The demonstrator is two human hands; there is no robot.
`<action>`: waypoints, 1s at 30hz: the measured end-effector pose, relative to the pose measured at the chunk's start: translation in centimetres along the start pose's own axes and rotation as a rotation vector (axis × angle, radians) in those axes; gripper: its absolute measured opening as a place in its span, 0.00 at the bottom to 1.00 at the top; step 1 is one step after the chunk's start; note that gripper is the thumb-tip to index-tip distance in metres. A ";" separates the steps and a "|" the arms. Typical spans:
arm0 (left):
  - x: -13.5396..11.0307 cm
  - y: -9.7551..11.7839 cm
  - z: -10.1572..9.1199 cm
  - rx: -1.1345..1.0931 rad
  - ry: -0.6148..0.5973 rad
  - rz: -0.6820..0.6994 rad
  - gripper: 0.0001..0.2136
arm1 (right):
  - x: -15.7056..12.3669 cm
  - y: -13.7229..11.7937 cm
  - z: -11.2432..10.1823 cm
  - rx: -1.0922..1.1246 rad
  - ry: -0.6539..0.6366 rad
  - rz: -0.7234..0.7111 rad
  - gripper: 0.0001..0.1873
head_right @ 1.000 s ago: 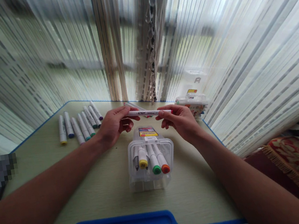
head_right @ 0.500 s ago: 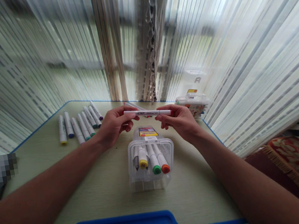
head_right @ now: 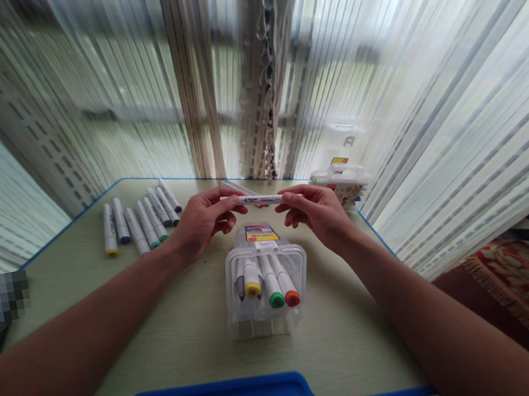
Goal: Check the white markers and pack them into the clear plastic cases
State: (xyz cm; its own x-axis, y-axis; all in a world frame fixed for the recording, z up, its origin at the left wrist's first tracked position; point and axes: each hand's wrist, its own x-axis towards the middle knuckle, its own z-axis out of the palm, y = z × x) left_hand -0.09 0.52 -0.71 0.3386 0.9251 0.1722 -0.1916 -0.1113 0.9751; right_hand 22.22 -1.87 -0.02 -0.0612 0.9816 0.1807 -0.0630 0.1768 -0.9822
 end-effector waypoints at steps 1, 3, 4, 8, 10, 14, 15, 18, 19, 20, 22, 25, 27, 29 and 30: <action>0.0 0.0 0.0 -0.003 0.002 -0.004 0.10 | 0.0 0.0 0.0 0.002 -0.001 -0.002 0.13; 0.0 0.0 0.0 -0.006 0.008 -0.012 0.10 | 0.0 0.1 0.0 0.005 -0.003 -0.006 0.12; 0.0 0.1 0.0 -0.005 0.011 -0.016 0.10 | 0.0 0.1 0.0 0.006 -0.003 -0.007 0.12; 0.1 0.0 0.1 -0.004 0.016 -0.018 0.11 | 0.0 0.1 0.0 0.011 0.005 -0.003 0.11; 0.1 -0.1 0.1 0.000 0.010 -0.008 0.11 | 0.0 0.1 0.0 0.017 0.006 -0.002 0.11; 0.1 -0.3 0.0 0.032 0.005 0.036 0.10 | 0.0 0.0 0.0 0.032 0.007 0.006 0.12; 0.1 -0.4 0.0 0.041 0.005 0.045 0.11 | 0.0 0.0 -0.1 0.035 0.010 0.008 0.12; 0.2 -0.5 0.0 0.062 0.003 0.060 0.12 | 0.1 0.1 -0.1 0.034 0.013 0.005 0.12; 0.2 -0.5 0.0 0.069 0.004 0.064 0.12 | 0.1 0.1 -0.1 0.030 0.010 0.002 0.12; 0.2 -0.4 0.0 0.077 0.005 0.067 0.12 | 0.1 0.1 -0.1 0.024 0.009 -0.003 0.12; 0.2 -0.4 0.1 0.096 0.006 0.073 0.11 | 0.1 0.2 -0.2 0.009 0.009 -0.008 0.13; 0.2 -0.3 0.2 0.117 0.013 0.089 0.11 | 0.1 0.2 -0.1 -0.004 0.010 -0.008 0.15; 0.2 -0.4 0.3 0.122 0.024 0.101 0.11 | 0.1 0.1 -0.1 -0.005 0.010 -0.007 0.14; 0.2 -0.5 0.3 0.122 0.030 0.109 0.10 | 0.1 0.1 -0.1 -0.003 0.011 -0.009 0.13; 0.2 -0.5 0.3 0.122 0.029 0.110 0.10 | 0.1 0.1 -0.1 -0.001 0.010 -0.011 0.13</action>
State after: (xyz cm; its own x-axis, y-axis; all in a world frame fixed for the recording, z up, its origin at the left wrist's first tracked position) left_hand 0.36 0.70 -1.15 0.2943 0.9150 0.2760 -0.1121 -0.2537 0.9608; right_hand 22.35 -1.73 -0.14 -0.0507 0.9803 0.1907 -0.0621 0.1874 -0.9803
